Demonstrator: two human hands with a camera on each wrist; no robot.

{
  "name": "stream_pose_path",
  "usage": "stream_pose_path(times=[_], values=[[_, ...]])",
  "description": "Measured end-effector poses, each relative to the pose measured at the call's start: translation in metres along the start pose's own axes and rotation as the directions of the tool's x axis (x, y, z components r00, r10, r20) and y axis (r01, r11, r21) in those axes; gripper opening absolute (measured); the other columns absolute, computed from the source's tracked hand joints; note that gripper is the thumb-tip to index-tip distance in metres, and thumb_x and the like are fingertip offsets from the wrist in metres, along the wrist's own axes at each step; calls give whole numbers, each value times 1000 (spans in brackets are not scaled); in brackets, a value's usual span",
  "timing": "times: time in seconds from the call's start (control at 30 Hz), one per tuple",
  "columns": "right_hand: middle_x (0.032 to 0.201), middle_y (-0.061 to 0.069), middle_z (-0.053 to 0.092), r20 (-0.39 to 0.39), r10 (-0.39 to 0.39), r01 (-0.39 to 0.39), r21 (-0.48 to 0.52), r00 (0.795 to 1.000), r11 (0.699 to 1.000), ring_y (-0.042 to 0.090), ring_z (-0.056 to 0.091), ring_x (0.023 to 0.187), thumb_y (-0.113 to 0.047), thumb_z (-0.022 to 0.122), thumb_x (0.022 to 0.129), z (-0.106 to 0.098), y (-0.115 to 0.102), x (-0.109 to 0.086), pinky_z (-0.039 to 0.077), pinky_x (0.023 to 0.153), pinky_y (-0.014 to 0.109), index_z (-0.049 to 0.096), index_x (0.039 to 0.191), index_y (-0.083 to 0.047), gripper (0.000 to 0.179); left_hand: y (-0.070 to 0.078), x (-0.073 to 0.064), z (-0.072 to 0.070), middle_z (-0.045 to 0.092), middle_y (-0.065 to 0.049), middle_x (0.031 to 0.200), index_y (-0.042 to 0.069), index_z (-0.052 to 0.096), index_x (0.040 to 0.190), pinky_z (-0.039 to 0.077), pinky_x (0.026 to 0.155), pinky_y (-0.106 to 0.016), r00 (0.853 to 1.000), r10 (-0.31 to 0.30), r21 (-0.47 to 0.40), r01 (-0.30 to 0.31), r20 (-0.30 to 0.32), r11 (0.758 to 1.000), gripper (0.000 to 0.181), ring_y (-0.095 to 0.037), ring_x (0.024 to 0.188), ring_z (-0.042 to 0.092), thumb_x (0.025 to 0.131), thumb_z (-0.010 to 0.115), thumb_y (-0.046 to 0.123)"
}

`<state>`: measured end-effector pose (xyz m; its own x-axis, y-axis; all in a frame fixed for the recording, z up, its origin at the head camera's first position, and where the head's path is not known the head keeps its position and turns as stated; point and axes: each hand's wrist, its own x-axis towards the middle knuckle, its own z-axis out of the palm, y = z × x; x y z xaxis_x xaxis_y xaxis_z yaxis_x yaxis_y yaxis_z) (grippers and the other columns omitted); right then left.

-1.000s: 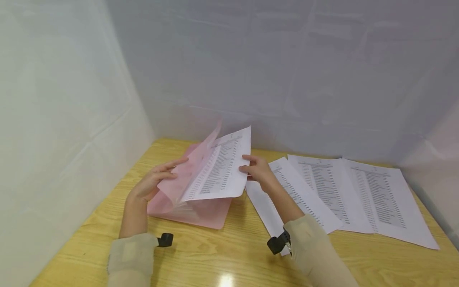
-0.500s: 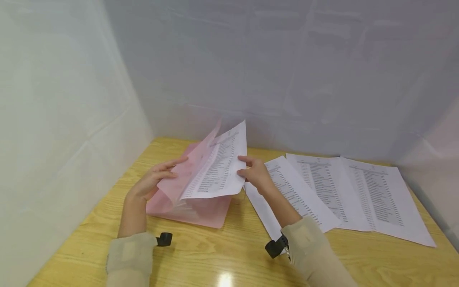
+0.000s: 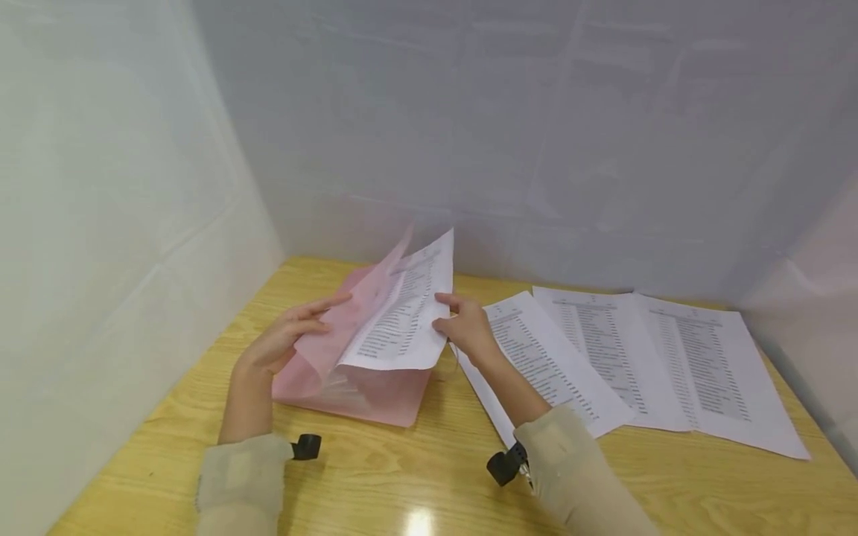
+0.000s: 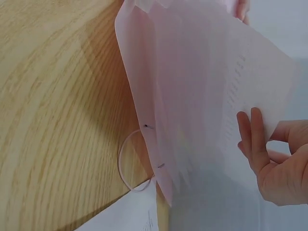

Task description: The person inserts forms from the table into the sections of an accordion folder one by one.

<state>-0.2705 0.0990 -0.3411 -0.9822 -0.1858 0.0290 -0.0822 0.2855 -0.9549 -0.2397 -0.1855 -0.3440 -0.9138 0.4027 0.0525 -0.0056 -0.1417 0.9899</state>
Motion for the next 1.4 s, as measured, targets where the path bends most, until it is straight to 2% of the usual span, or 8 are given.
stream_pose_path(times=[0.17,0.27,0.4,0.5,0.8,1.03,1.23,1.4], values=[[118,22,56,-7,1,-2,-57,1000,998,24,58,87,2,60,81,-1,0,1,50,64,28,53,128,0,48,0,0,0,40,-6,138,8,48,135,47,66,-24,1000,6,11,-6,1,1000,47,-13,82,56,89,47,-3],[113,22,58,30,16,-15,-34,999,999,22,59,82,0,60,81,-6,0,3,49,62,28,54,126,2,45,0,0,1,40,-5,139,7,47,135,47,67,-24,1000,16,39,-16,-13,999,48,-13,83,55,88,47,-4],[110,20,59,160,63,-61,-18,985,998,19,61,78,-5,63,84,-10,0,5,49,64,29,54,125,4,43,-1,2,1,38,-2,141,3,45,135,41,80,-24,999,44,129,-40,-29,991,49,-14,110,42,87,49,-2],[111,19,59,202,79,-70,-52,976,996,18,61,78,-5,63,84,-8,0,3,49,64,28,55,124,3,42,-2,4,2,37,-4,142,1,45,135,36,87,-25,998,57,189,-51,-28,981,49,-18,125,26,86,50,-1],[106,22,60,92,45,-41,-40,995,998,20,60,76,2,62,80,-1,0,-5,49,62,27,57,121,5,41,-1,4,3,36,-5,143,1,44,135,33,90,-28,997,62,204,-52,-41,978,50,-21,128,23,86,50,-2],[103,21,61,32,34,-32,-76,999,997,18,59,73,3,65,78,9,-1,-5,48,59,25,60,119,3,41,1,3,5,35,-5,143,1,45,135,17,101,-41,997,67,204,-55,-50,977,49,-20,132,18,86,49,-2],[103,21,61,36,55,-54,-32,998,998,19,60,74,3,63,79,12,2,-3,49,60,26,59,120,3,41,-2,5,5,35,-8,143,0,44,135,10,103,-44,996,81,222,-71,-37,973,49,-22,132,16,86,49,-3],[105,19,61,61,78,-76,-32,995,997,18,60,77,-1,65,79,9,4,0,48,64,26,58,122,0,44,-2,5,5,35,-8,143,0,45,134,13,102,-42,997,65,221,-53,-47,974,49,-22,132,17,85,50,-2]])
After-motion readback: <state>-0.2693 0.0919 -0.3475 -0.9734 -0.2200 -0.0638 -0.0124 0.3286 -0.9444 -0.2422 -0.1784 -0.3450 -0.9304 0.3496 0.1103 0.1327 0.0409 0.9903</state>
